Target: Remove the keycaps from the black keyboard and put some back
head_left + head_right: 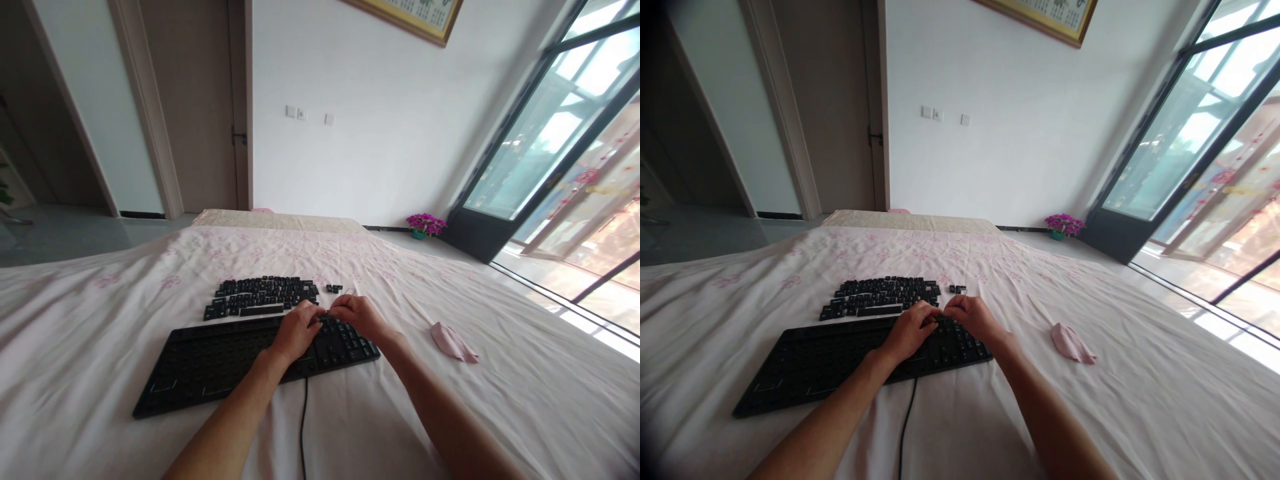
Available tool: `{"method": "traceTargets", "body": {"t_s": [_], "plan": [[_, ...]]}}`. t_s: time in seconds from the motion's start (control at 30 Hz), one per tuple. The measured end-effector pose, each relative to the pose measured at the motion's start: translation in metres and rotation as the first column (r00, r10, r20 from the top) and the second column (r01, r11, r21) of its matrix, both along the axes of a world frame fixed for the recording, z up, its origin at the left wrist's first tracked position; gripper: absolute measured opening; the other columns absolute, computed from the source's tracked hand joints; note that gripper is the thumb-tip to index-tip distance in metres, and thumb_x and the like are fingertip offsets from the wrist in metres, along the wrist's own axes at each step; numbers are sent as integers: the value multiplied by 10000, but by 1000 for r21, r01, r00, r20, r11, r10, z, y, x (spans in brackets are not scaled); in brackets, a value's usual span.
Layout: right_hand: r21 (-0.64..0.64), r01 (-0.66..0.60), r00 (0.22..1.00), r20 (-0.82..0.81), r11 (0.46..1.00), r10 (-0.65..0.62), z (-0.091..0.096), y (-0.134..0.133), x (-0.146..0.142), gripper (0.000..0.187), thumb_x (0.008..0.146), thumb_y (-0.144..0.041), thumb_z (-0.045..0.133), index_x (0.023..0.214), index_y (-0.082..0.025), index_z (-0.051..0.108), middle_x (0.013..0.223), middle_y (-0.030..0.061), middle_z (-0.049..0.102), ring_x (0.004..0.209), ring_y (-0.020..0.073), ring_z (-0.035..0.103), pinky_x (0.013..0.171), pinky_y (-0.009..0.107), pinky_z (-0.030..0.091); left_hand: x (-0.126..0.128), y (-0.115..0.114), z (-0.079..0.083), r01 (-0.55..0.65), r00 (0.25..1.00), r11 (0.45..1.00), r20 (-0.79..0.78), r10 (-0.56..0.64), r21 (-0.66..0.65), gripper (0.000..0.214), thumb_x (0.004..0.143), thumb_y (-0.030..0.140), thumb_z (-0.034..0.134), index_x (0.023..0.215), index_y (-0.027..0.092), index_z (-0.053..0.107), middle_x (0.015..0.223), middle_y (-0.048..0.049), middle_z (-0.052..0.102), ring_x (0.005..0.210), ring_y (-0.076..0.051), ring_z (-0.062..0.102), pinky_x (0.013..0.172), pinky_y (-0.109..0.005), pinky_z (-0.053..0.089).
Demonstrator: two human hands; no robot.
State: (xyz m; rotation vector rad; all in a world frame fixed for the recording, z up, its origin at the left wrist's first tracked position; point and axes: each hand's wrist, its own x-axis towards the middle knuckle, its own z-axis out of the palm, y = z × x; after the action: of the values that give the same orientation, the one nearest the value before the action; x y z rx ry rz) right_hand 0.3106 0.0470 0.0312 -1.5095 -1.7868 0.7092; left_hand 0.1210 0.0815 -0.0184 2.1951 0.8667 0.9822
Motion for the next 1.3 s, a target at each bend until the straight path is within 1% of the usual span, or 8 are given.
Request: {"method": "traceTargets", "body": {"t_s": [0.13, 0.4, 0.53, 0.67, 0.87, 1.03, 1.17, 1.3], "plan": [[126, -35, 994, 110, 991, 21, 2, -8, -17, 260, 900, -360, 501, 779, -195, 661, 711, -9, 657, 691, 135, 588, 666, 235, 419, 1, 2, 2, -15, 999, 1000, -48, 15, 5, 221, 786, 111, 585, 949, 220, 686, 906, -21, 624, 830, -158, 604, 748, -260, 453], [222, 55, 998, -22, 974, -51, -15, -10, -21, 334, 953, -348, 406, 710, -200, 582, 728, -2, 630, 728, 140, 594, 727, 246, 428, 13, 8, 12, -11, 974, 998, -228, -3, -57, 133, 722, 200, 687, 840, 255, 715, 842, 7, 651, 759, -159, 609, 650, -235, 405], [252, 70, 998, -17, 965, -68, -17, -12, -20, 328, 949, -311, 388, 690, -202, 559, 712, -1, 606, 711, 138, 587, 717, 244, 433, 22, 3, 14, -110, 960, 994, -256, 111, 17, 49, 760, 304, 684, 779, 263, 703, 798, 10, 640, 759, -162, 602, 623, -233, 361], [269, 66, 998, -1, 961, -69, -17, -16, -21, 330, 957, -318, 376, 701, -204, 549, 700, 5, 605, 695, 143, 588, 719, 256, 443, 26, -4, 13, -126, 955, 987, -258, 147, 96, 216, 848, 422, 588, 755, 247, 676, 792, -8, 637, 768, -169, 600, 619, -241, 345], [341, 123, 992, -39, 932, -117, -18, -21, -21, 368, 974, -352, 342, 718, -207, 563, 740, 33, 623, 750, 167, 608, 779, 276, 459, 25, -7, 13, -94, 979, 992, -173, 107, 83, 324, 927, 435, 455, 766, 233, 650, 822, -13, 645, 792, -163, 601, 683, -246, 392], [402, 74, 996, 12, 913, -86, -21, -20, -23, 308, 970, -349, 376, 804, -212, 598, 823, 46, 651, 816, 184, 606, 815, 297, 458, 22, -2, 11, -26, 1000, 999, 2, 26, -41, 110, 859, 259, 551, 887, 223, 651, 893, 0, 680, 843, -162, 631, 761, -255, 457], [516, 30, 986, 124, 856, -109, -16, -23, -23, 268, 968, -304, 391, 903, -221, 637, 916, 67, 670, 896, 206, 585, 869, 340, 440, 21, 3, 7, -7, 991, 981, 131, 34, -196, 318, 762, 149, 609, 1072, 219, 616, 930, 3, 712, 789, -142, 670, 751, -254, 506], [556, 66, 952, 214, 828, -219, -3, -25, -20, 278, 967, -263, 379, 1020, -220, 648, 942, 79, 671, 961, 224, 571, 903, 351, 417, 21, 4, 4, -22, 983, 970, 171, 65, -243, 407, 732, 125, 628, 1129, 207, 590, 912, -7, 713, 778, -136, 678, 754, -263, 524]]}}
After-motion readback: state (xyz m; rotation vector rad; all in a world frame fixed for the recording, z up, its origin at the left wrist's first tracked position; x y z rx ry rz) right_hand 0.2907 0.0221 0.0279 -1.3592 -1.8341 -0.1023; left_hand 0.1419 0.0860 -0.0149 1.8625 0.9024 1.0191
